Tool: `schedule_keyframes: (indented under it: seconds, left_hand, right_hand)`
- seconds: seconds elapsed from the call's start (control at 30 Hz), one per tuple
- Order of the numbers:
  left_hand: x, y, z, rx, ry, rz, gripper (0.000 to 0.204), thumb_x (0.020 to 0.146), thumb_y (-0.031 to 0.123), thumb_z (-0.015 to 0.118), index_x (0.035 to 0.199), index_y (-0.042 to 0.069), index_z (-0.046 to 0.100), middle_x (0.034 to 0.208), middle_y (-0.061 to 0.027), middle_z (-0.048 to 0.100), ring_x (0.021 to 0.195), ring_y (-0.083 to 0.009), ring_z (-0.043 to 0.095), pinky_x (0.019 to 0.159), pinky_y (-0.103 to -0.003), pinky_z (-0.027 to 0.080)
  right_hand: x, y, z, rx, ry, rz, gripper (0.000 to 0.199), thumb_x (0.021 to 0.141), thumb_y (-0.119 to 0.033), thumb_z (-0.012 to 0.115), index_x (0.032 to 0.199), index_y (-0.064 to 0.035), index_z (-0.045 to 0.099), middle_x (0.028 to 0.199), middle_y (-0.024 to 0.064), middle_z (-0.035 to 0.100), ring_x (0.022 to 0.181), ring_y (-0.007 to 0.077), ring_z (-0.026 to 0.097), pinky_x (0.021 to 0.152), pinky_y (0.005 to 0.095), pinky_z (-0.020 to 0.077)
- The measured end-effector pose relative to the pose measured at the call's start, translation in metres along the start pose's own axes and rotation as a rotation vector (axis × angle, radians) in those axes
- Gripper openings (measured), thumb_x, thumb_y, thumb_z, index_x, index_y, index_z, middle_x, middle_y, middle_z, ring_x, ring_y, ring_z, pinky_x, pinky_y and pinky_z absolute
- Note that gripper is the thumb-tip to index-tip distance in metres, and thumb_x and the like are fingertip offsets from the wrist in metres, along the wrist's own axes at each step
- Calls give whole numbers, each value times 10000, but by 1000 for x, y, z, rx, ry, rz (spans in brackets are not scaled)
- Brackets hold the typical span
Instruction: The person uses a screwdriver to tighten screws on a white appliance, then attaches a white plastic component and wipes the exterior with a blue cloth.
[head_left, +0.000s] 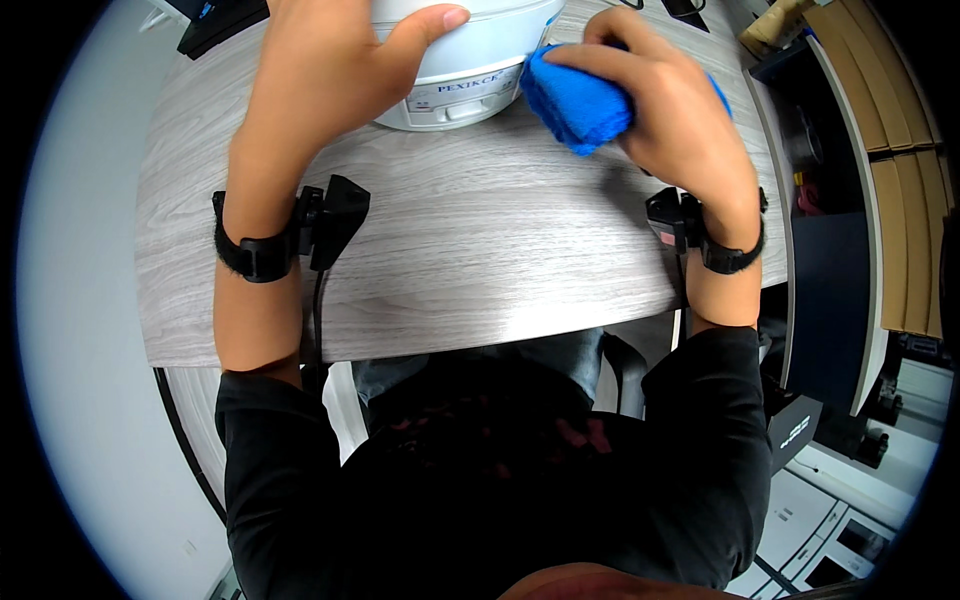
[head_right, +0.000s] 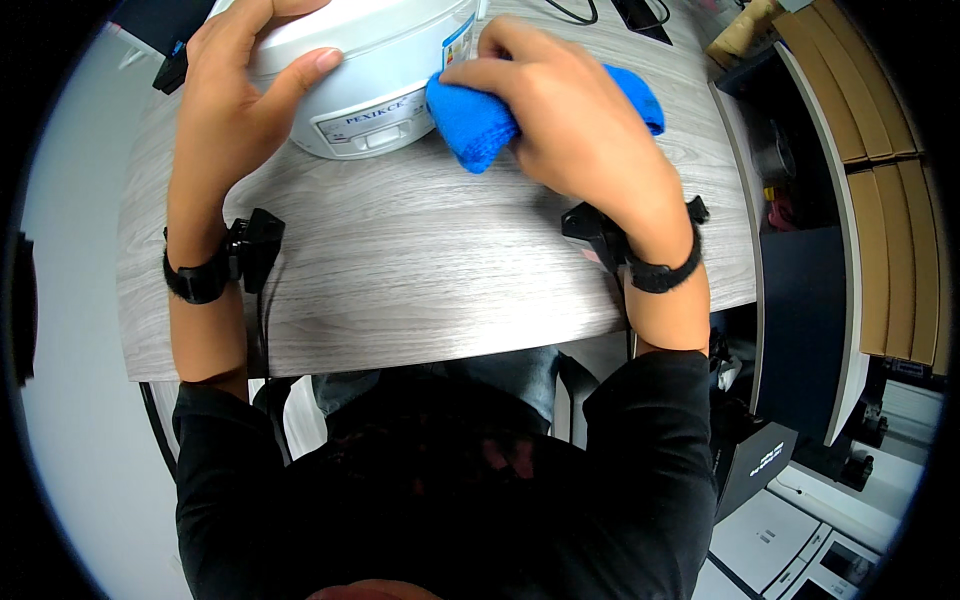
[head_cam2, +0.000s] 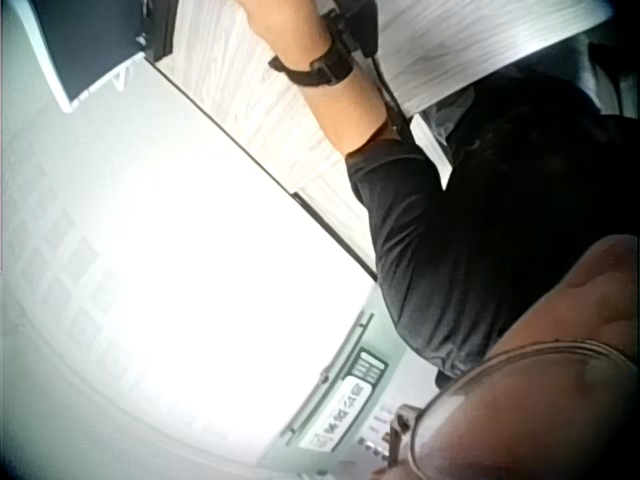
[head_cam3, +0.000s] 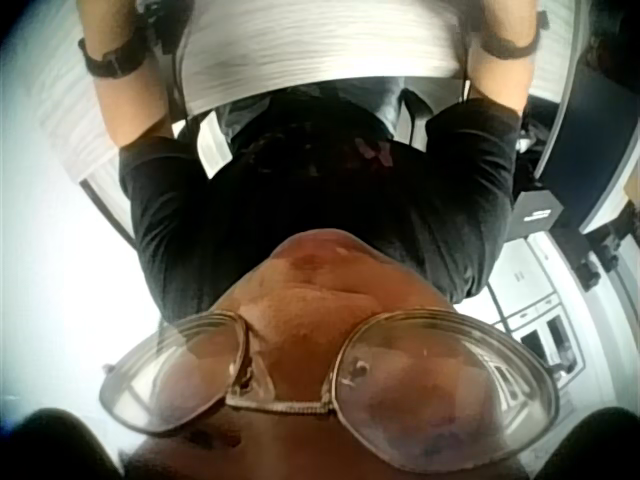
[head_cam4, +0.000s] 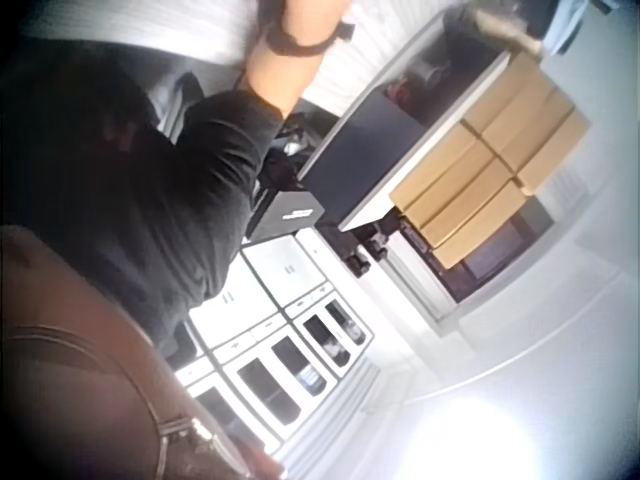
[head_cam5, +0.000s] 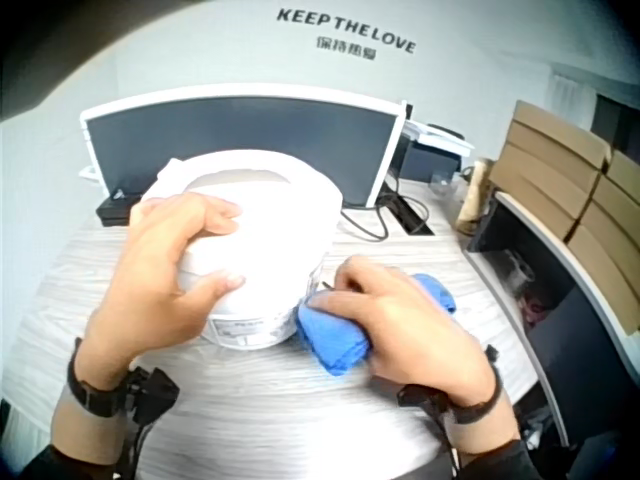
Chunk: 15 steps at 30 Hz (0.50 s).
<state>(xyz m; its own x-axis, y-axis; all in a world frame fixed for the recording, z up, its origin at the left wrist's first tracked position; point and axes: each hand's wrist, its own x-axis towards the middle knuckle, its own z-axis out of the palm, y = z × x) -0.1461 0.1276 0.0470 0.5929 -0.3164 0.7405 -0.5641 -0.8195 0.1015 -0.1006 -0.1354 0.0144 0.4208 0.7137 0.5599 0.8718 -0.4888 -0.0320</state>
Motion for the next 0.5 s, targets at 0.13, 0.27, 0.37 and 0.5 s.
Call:
schedule_keyframes:
  seconds: [0.13, 0.27, 0.37, 0.5]
  left_hand:
    - [4, 12, -1, -42, 24, 28, 408, 709, 50, 799, 1070, 60, 608, 1169, -118, 676, 1114, -291, 610, 1014, -402, 347]
    - [0, -3, 11, 14, 58, 58, 413, 703, 54, 800, 1068, 53, 606, 1159, -122, 675, 1110, -295, 614, 1001, -401, 352]
    - [-1, -4, 15, -43, 129, 109, 412, 704, 57, 798, 1069, 49, 606, 1154, -127, 673, 1107, -298, 615, 1001, -402, 351]
    - [-1, -2, 13, -3, 134, 131, 406, 709, 58, 792, 1069, 40, 606, 1148, -134, 670, 1100, -298, 615, 997, -408, 348]
  right_hand:
    - [20, -23, -63, 96, -437, 170, 684, 742, -127, 774, 1396, -136, 577, 1311, 165, 600, 1214, 346, 577, 1056, 409, 432]
    - [4, -20, 10, -28, 43, -63, 451, 706, 14, 775, 1131, -132, 749, 1020, 90, 611, 934, 288, 621, 835, 392, 493]
    - [8, -36, 17, 15, 31, -83, 402, 771, -13, 727, 1154, -134, 745, 1026, 77, 589, 947, 259, 599, 848, 376, 448]
    - [6, -48, 26, -1, -9, -110, 380, 813, -17, 679, 1177, -106, 736, 1010, 67, 574, 922, 239, 585, 812, 364, 434]
